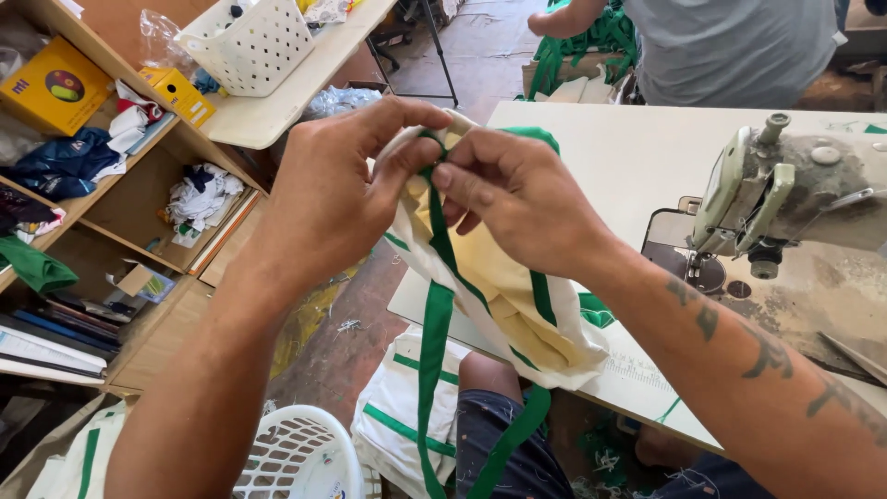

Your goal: Sewing a zipper onto a white and green tote bag using an industrial sewing machine and trimming threads with scissors.

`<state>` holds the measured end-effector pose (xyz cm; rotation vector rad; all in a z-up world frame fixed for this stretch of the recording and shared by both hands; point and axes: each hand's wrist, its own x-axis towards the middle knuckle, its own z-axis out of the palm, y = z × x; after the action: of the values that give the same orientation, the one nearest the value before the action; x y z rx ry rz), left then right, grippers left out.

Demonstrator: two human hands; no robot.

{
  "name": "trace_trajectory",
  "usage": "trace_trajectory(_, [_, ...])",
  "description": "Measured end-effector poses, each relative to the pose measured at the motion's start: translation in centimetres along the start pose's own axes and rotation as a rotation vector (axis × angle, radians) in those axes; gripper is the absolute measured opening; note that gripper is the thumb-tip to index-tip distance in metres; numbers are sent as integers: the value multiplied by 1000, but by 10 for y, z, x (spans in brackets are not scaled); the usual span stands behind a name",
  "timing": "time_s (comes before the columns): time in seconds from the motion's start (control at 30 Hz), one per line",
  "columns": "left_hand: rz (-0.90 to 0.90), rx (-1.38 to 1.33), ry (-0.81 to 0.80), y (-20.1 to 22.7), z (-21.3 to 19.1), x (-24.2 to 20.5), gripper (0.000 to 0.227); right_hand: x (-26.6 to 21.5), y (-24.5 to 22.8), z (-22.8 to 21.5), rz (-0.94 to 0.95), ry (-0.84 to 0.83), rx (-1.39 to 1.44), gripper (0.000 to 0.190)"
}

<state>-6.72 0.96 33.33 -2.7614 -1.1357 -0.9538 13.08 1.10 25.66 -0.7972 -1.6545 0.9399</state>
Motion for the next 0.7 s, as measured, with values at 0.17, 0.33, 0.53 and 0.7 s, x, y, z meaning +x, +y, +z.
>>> trace_trajectory(0.17, [-247,12,-116,12,-13,7,21,3,0,-7,-175,-2,60,13])
trace_trajectory(0.33, [-71,311,-10,-1,0,17,16,6,-20,-9,-40,87,-354,33])
trace_trajectory(0.53, [-13,442,137,-32,-6,21,13,2,-7,-27,444,-1,-557,32])
trace_trajectory(0.7, [-79,341,212,-85,-44,-1,9,-63,5,-65,614,-114,-790,37])
